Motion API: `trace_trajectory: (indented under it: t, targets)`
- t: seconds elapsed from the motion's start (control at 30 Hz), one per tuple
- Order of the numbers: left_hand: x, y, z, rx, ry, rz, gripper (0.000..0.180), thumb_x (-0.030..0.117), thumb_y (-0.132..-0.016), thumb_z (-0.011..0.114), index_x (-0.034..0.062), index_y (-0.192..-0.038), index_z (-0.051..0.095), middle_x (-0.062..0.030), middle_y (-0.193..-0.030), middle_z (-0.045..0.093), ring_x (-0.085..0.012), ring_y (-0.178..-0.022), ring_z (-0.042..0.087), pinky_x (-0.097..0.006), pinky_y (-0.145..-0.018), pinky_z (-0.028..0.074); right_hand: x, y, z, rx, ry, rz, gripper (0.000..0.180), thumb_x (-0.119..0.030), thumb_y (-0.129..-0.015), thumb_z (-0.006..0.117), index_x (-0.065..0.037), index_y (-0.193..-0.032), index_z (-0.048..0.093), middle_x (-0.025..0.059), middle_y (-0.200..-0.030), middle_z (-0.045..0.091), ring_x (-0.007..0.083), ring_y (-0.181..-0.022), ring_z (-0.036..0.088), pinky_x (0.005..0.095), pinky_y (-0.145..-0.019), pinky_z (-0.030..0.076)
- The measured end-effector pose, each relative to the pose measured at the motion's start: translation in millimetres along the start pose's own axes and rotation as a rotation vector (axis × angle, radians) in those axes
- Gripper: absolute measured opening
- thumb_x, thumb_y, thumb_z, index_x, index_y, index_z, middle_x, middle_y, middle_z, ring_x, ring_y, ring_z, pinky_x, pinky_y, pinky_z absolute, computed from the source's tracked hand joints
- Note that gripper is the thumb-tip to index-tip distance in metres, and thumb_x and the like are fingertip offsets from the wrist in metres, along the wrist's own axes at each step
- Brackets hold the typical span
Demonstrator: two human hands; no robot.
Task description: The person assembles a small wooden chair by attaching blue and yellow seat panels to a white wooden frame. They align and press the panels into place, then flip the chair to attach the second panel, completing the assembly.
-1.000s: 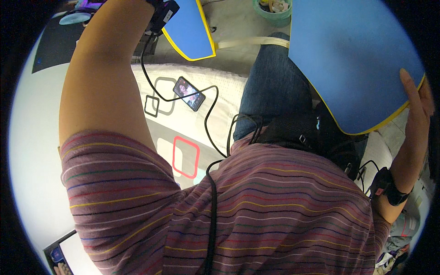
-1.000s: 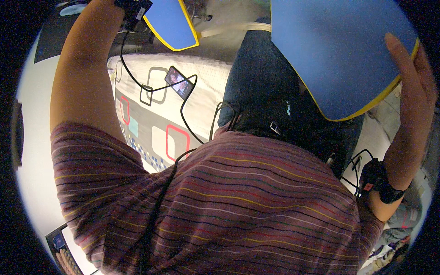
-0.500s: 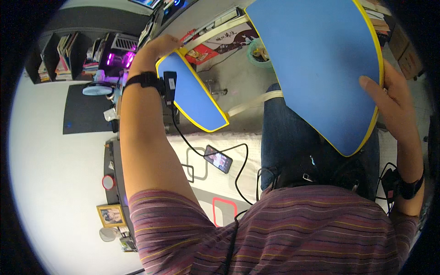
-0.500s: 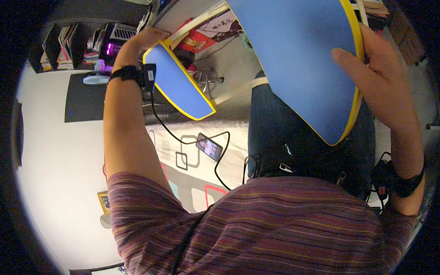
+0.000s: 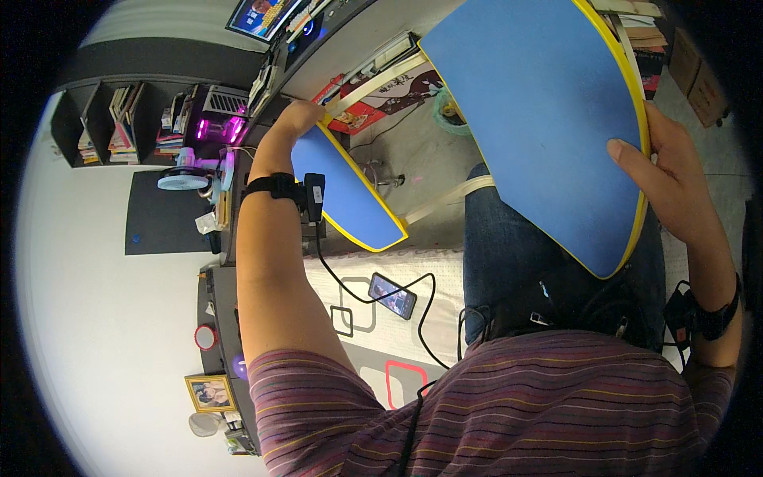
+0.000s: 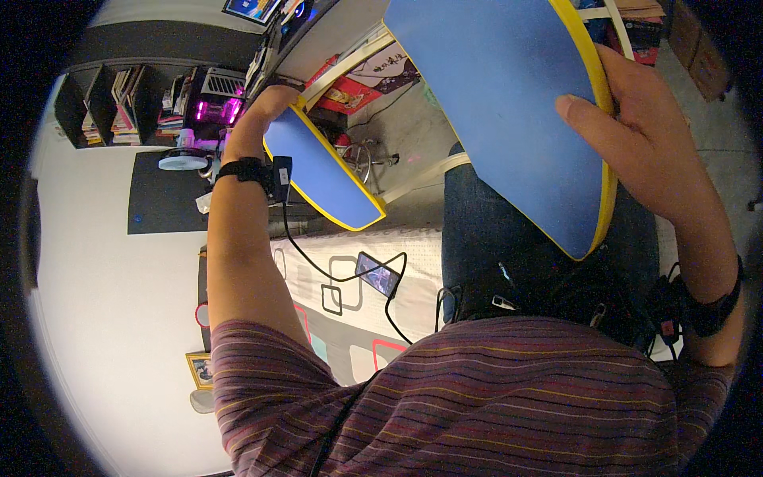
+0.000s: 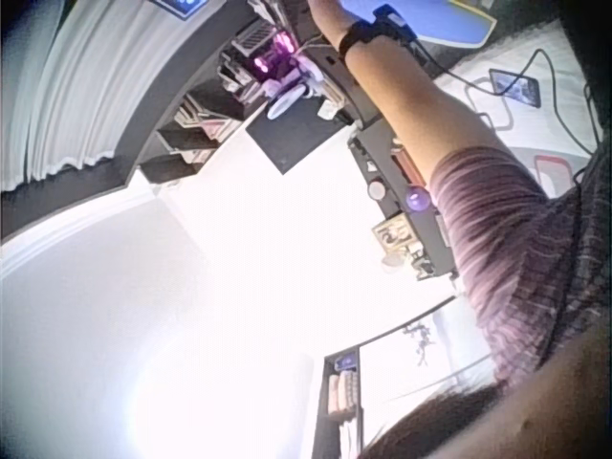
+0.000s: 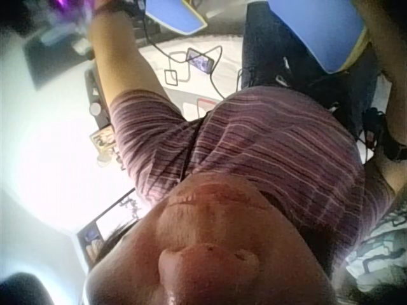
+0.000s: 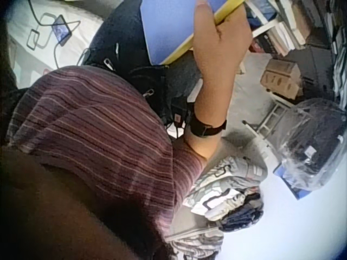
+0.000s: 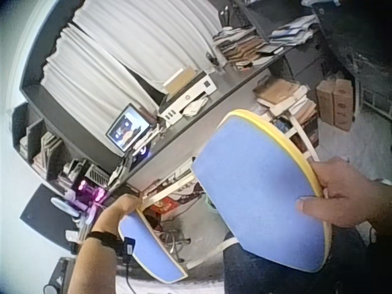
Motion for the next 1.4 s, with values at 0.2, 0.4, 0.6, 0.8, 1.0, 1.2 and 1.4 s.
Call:
trace_trajectory:
  t: [0.2,0.4,0.6,0.8,1.0,1.2,1.4]
  targets:
    - [-2.1,-0.8,-0.7,0.037,0.002,0.041,0.036,0.025,-0.078,0.061,-0.0049,-0.098,0.069,-0.0213,-0.092,0.069,-0.0274,-0.08,0.065,-0.039,-0.074,0.05,4.4,0.3,2.0,0.026,0.001,-0.041,0.039,-0.03,-0.092,0.053,0.006,-0.106,0.053,0.0063,-0.066,0.052,0.0129,-0.054,0.056,0.025,-0.052,0.046]
    - [-2.1,4.3,-0.1,0.111,0.054,-0.063,0.034,0.023,-0.078,0.061,-0.0051,-0.095,0.07,-0.0209,-0.088,0.069,-0.0288,-0.079,0.066,-0.039,-0.073,0.051,1.1,0.6,1.7,0.024,0.031,-0.045,0.038,-0.03,-0.093,0.053,0.005,-0.106,0.054,0.0062,-0.067,0.053,0.0133,-0.055,0.056,0.0257,-0.054,0.047]
    - [23.4,-5.2,6.6,0.182,-0.311,0.143,0.029,0.021,-0.081,0.058,0.0069,-0.099,0.075,-0.0191,-0.09,0.071,-0.0318,-0.088,0.069,-0.038,-0.078,0.052,-4.5,0.5,-0.9,-0.012,0.092,-0.048,0.038,-0.03,-0.093,0.053,0.005,-0.107,0.054,0.0058,-0.067,0.052,0.0128,-0.055,0.054,0.0253,-0.053,0.045]
    - [28.6,15.3,-1.9,0.042,-0.028,0.101,0.033,0.022,-0.085,0.059,0.0129,-0.114,0.073,-0.0141,-0.095,0.071,-0.0241,-0.084,0.066,-0.036,-0.077,0.05,-0.4,4.4,0.7,0.039,-0.018,-0.005,0.024,-0.021,-0.091,0.057,0.0,-0.101,0.059,0.0027,-0.07,0.055,0.01,-0.062,0.052,0.0276,-0.056,0.041]
    - [15.5,13.6,-10.9,0.018,0.068,-0.097,0.036,0.028,-0.084,0.066,-0.0035,-0.1,0.07,-0.0137,-0.092,0.07,-0.0217,-0.079,0.061,-0.036,-0.072,0.048,3.7,1.3,-0.4,0.035,0.039,-0.029,0.029,-0.026,-0.092,0.056,0.001,-0.103,0.058,0.0033,-0.07,0.054,0.0106,-0.06,0.053,0.027,-0.055,0.043]
    - [1.4,-0.6,-5.5,0.103,0.011,-0.072,0.035,0.027,-0.081,0.067,-0.0049,-0.095,0.071,-0.0201,-0.087,0.07,-0.0257,-0.077,0.065,-0.039,-0.073,0.05,6.3,-3.1,1.8,0.024,0.065,-0.048,0.04,-0.033,-0.094,0.053,0.004,-0.108,0.054,0.0049,-0.067,0.051,0.0121,-0.054,0.054,0.0254,-0.052,0.046]
    - [7.0,-6.3,2.7,0.139,-0.031,-0.003,0.031,0.022,-0.081,0.063,0.0002,-0.1,0.073,-0.0195,-0.087,0.07,-0.0264,-0.078,0.067,-0.037,-0.073,0.051,5.0,-2.1,0.1,-0.009,0.065,-0.018,0.04,-0.033,-0.094,0.053,0.005,-0.107,0.054,0.0047,-0.066,0.051,0.0116,-0.054,0.054,0.0246,-0.051,0.045]
Point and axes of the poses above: each hand's wrist, its own y-axis away from the middle knuckle, its own z-axis out of the palm, x = y × z, the point moved 7 cm from there along -y, towards the middle knuckle
